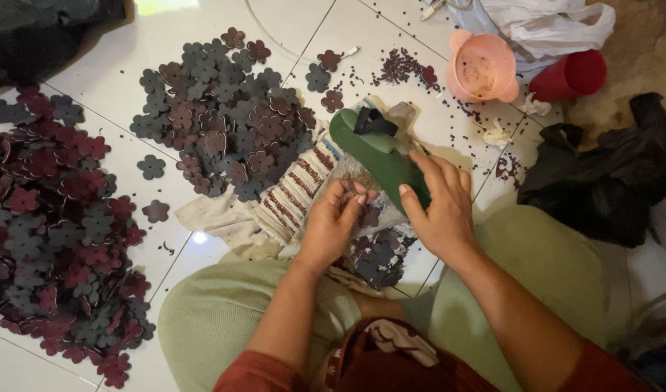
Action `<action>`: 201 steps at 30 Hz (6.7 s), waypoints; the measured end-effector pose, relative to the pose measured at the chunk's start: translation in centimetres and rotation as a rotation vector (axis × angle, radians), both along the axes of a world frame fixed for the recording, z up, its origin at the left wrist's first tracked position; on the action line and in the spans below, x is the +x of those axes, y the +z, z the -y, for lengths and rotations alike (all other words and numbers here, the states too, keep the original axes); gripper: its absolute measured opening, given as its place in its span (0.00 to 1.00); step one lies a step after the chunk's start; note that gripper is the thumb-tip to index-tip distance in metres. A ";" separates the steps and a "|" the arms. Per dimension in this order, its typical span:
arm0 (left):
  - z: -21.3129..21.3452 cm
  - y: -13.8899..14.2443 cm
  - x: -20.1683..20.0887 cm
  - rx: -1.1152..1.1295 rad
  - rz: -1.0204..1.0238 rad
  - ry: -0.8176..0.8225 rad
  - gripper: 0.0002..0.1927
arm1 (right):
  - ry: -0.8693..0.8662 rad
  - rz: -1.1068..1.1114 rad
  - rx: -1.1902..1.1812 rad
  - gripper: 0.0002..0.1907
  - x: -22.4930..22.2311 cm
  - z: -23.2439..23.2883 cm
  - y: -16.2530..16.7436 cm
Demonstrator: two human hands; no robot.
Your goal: The person sits on the floor decorating a green shoe upper with flower-shaped fabric cutouts. They apply glue to each flower piece with a small stick and press the flowers onto the shoe upper one at a time, adding to the pile of decorated pieces.
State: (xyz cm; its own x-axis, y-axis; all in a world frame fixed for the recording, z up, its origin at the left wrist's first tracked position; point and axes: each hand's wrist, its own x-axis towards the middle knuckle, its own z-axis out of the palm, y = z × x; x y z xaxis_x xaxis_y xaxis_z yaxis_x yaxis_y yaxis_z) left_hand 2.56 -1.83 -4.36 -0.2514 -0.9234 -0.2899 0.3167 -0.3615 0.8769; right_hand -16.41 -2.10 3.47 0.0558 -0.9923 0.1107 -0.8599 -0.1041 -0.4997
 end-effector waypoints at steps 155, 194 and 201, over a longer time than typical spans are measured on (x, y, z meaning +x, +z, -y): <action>-0.9 1.5 0.7 -0.054 0.317 0.090 0.08 | 0.135 0.235 -0.145 0.14 1.6 -3.6 -0.5; -2.4 2.6 1.2 -0.511 0.743 -0.046 0.08 | -0.035 -0.161 0.007 0.46 -0.5 -2.2 -0.5; -2.9 2.2 1.0 -0.754 0.888 -0.034 0.08 | -0.134 -0.135 0.394 0.58 -1.9 -2.8 -1.4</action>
